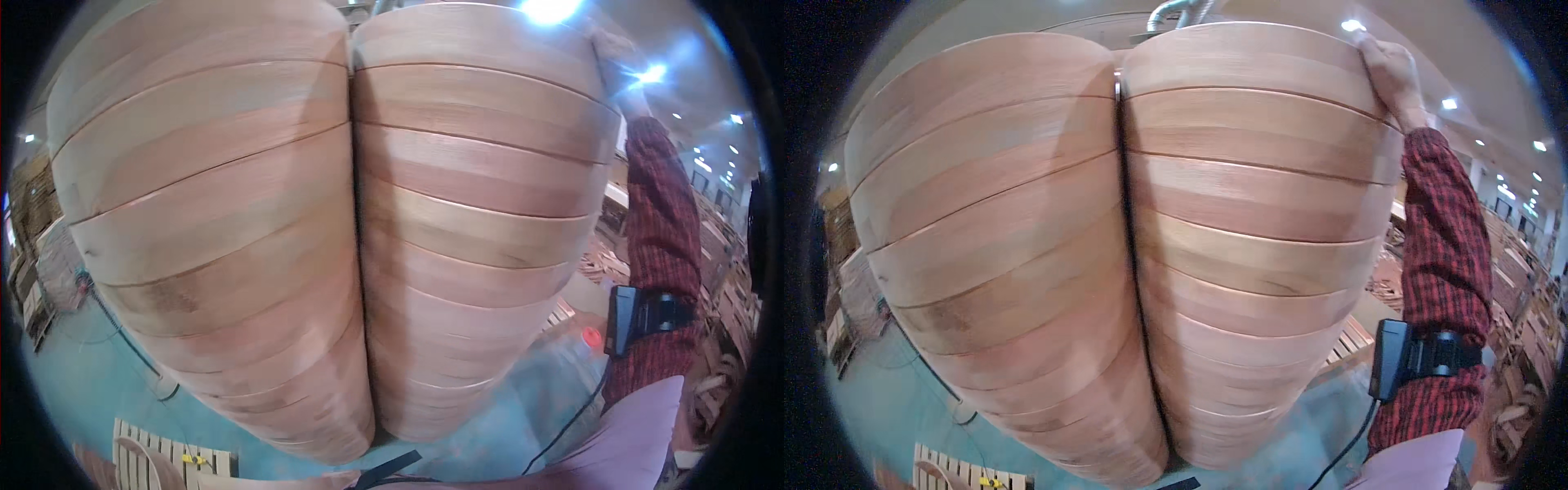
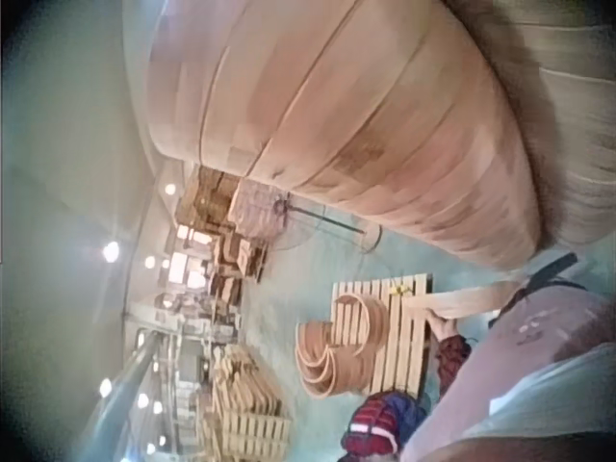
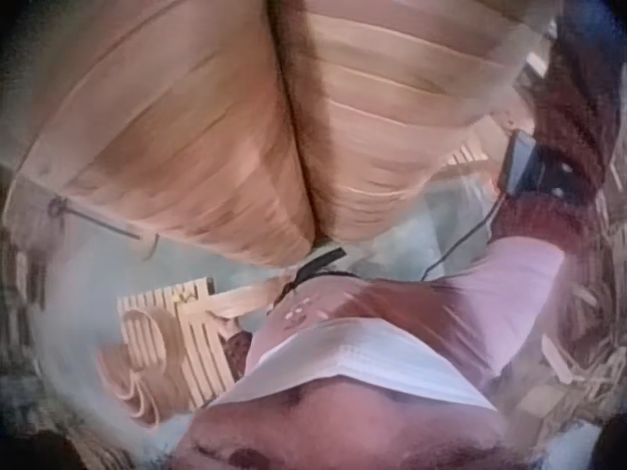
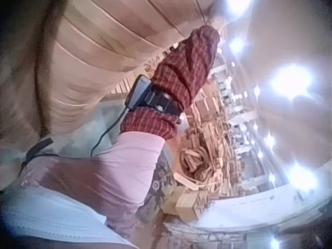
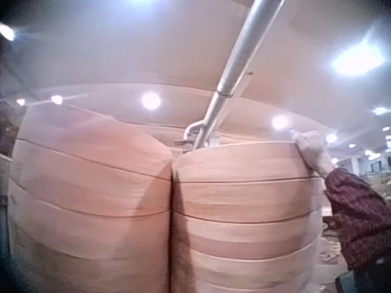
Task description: Sand the edges of curved wooden furniture components using a spindle sander and stack them on a pallet.
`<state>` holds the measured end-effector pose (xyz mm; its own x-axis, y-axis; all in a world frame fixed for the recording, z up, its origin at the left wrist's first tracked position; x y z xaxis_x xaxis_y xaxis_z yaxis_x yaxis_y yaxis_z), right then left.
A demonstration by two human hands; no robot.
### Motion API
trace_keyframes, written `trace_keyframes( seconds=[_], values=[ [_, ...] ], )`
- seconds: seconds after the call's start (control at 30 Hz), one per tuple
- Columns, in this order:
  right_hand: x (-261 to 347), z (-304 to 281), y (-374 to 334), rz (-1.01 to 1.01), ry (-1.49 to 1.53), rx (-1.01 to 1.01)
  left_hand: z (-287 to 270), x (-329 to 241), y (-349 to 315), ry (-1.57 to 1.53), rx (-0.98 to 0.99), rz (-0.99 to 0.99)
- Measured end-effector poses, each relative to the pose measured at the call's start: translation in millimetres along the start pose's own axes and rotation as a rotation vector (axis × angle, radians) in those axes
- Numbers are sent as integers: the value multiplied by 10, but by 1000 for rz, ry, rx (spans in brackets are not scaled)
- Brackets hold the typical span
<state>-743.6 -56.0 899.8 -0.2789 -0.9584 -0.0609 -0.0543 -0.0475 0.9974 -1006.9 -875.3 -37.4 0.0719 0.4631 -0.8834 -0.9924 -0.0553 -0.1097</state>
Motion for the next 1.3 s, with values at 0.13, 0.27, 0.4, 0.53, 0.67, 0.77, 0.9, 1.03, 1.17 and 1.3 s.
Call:
trace_keyframes(
  seconds=[0.13,0.27,0.4,0.53,0.67,0.77,0.9,1.03,1.17,1.3],
  values=[
    [306,-179,-31,90,-82,19,-235,315,58,223,38,6],
    [547,-340,-255,3,-48,-275,-185,133,-125,161,45,39],
    [1421,-548,-1262,-226,42,-349,-491,439,-96,179,-90,67],
    [2427,23,-3128,-241,444,105,-84,-207,-457,-151,-377,-123],
    [3804,572,-5424,-66,979,875,-95,-724,-524,-462,-487,-70],
    [4718,756,-7585,802,1067,1708,-211,-1128,-773,-445,-566,25],
    [6196,470,-9384,1141,1228,2398,-502,-1879,-987,-363,-507,140],
    [7359,183,-9721,1544,895,2672,-728,-2385,-1191,-394,-488,245],
    [8642,55,-9262,1871,1275,2694,-1114,-2822,-1490,-387,-506,292],
    [9488,-35,-9322,2224,1220,2626,-1622,-3177,-1671,-322,-526,366]
  ],
)
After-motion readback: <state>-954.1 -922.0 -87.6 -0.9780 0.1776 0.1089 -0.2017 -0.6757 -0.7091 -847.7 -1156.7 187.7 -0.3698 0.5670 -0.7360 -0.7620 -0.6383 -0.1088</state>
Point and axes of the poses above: each hand's wrist, its own y-axis towards the middle knuckle, its own z-axis out of the palm, x = y × z, the point moved 9 cm from there along y, towards the middle knuckle, and after that the axes turned 1 degree about y, right-handed, at the moved point
